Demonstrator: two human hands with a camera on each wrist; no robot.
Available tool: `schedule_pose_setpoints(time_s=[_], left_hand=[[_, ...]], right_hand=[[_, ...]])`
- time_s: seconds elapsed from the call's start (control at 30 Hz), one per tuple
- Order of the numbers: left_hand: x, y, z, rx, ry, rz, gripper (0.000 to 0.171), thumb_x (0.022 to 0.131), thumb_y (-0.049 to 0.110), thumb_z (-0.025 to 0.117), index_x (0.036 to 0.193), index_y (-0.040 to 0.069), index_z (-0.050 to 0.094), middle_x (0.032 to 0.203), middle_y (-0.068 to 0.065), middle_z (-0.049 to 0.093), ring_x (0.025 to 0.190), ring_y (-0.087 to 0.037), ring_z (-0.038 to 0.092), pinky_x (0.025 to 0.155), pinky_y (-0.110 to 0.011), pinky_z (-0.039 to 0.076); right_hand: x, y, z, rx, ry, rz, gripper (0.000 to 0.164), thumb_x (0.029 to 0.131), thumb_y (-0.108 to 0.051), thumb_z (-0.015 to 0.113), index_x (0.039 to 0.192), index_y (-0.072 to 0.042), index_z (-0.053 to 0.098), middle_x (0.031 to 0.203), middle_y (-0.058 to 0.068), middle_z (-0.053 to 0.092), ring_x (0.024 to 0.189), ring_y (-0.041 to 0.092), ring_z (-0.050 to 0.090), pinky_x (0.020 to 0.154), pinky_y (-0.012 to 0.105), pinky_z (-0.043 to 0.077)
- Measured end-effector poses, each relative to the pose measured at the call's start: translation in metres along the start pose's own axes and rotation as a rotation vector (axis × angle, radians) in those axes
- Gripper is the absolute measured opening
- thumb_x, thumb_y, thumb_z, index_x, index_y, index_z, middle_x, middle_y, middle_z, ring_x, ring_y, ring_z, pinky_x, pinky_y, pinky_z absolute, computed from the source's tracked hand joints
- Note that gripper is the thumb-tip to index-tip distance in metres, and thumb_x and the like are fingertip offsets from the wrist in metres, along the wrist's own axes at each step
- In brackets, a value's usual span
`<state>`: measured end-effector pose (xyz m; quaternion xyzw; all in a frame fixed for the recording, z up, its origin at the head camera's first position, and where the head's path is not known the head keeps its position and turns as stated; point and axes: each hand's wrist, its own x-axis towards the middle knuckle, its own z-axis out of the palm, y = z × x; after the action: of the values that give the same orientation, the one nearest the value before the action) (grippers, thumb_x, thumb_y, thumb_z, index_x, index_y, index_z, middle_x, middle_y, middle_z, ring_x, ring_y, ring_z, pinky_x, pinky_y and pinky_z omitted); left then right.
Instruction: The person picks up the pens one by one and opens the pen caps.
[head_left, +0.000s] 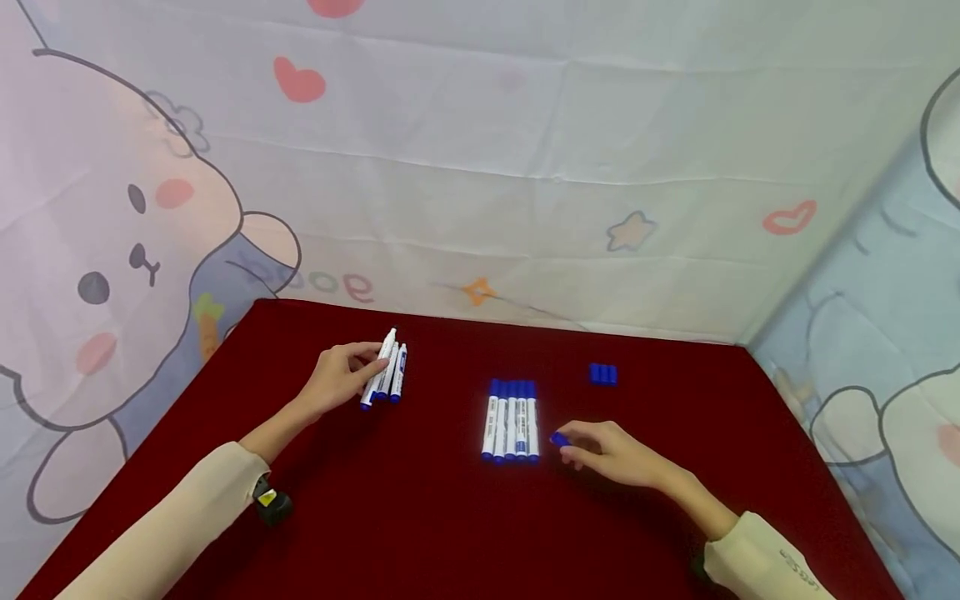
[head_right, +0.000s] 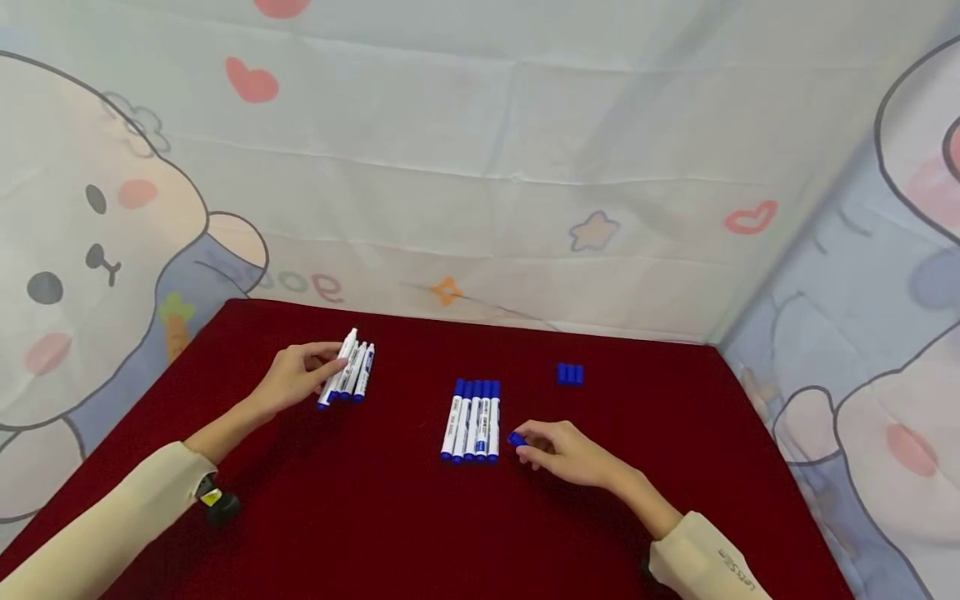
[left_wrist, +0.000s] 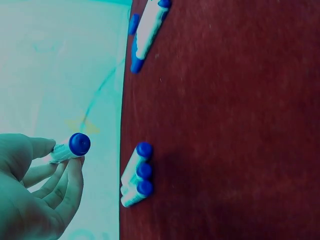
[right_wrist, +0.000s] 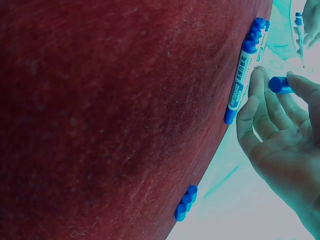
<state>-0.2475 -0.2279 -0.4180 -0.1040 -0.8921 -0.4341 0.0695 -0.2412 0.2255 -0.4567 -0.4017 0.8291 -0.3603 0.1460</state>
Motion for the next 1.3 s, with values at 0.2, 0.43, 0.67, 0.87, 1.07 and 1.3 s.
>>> schedule_pose_setpoints(time_s=[0.2, 0.43, 0.67, 0.87, 1.07, 1.3], left_hand=[[0.005, -0.016, -0.003, 0.088, 0.075, 0.000, 0.039, 0.100, 0.014, 0.066, 0.132, -0.008, 0.064, 0.105, -0.025, 0.073, 0.077, -0.022, 0.068, 0.060, -0.024, 0.053], [0.014, -0.037, 0.000, 0.157, 0.154, 0.031, 0.041, 0.099, 0.011, 0.067, 0.135, -0.010, 0.060, 0.100, -0.026, 0.073, 0.077, -0.031, 0.068, 0.062, -0.025, 0.049], [0.026, -0.064, 0.009, 0.196, 0.121, 0.016, 0.042, 0.100, 0.011, 0.065, 0.137, -0.008, 0.059, 0.103, -0.028, 0.074, 0.075, -0.031, 0.069, 0.063, -0.032, 0.053], [0.040, -0.071, 0.014, 0.215, 0.091, -0.024, 0.043, 0.100, 0.013, 0.064, 0.136, -0.011, 0.058, 0.106, -0.031, 0.072, 0.080, -0.036, 0.071, 0.069, -0.044, 0.058], [0.048, -0.077, 0.018, 0.219, 0.054, -0.055, 0.042, 0.100, 0.013, 0.063, 0.133, -0.013, 0.058, 0.101, -0.030, 0.072, 0.071, -0.026, 0.067, 0.062, -0.033, 0.052], [0.049, -0.079, 0.021, 0.256, 0.036, -0.074, 0.042, 0.101, 0.015, 0.063, 0.132, -0.012, 0.059, 0.104, -0.029, 0.071, 0.078, -0.030, 0.066, 0.069, -0.039, 0.054]], right_hand=[[0.001, -0.001, -0.001, 0.000, -0.015, 0.005, 0.030, 0.106, -0.011, 0.053, 0.133, 0.002, 0.059, 0.103, 0.011, 0.074, 0.086, 0.013, 0.071, 0.080, 0.025, 0.059], [0.002, -0.002, 0.000, -0.010, -0.029, 0.032, 0.030, 0.106, -0.008, 0.052, 0.134, 0.000, 0.059, 0.102, 0.007, 0.073, 0.086, 0.009, 0.069, 0.081, 0.025, 0.058], [-0.003, 0.001, 0.001, -0.020, -0.026, 0.034, 0.029, 0.106, -0.009, 0.053, 0.132, 0.001, 0.060, 0.102, 0.008, 0.074, 0.086, 0.008, 0.069, 0.081, 0.024, 0.058], [-0.001, 0.002, 0.001, -0.019, -0.030, 0.024, 0.029, 0.106, -0.009, 0.053, 0.132, 0.001, 0.060, 0.103, 0.008, 0.074, 0.085, 0.008, 0.069, 0.080, 0.024, 0.058], [0.002, -0.002, 0.003, -0.004, -0.050, 0.035, 0.033, 0.108, -0.019, 0.052, 0.133, 0.000, 0.059, 0.103, 0.008, 0.075, 0.083, 0.007, 0.069, 0.073, 0.024, 0.056], [0.001, -0.001, 0.003, -0.004, -0.046, 0.050, 0.033, 0.108, -0.020, 0.052, 0.133, 0.000, 0.060, 0.102, 0.007, 0.075, 0.085, 0.008, 0.068, 0.071, 0.022, 0.054]])
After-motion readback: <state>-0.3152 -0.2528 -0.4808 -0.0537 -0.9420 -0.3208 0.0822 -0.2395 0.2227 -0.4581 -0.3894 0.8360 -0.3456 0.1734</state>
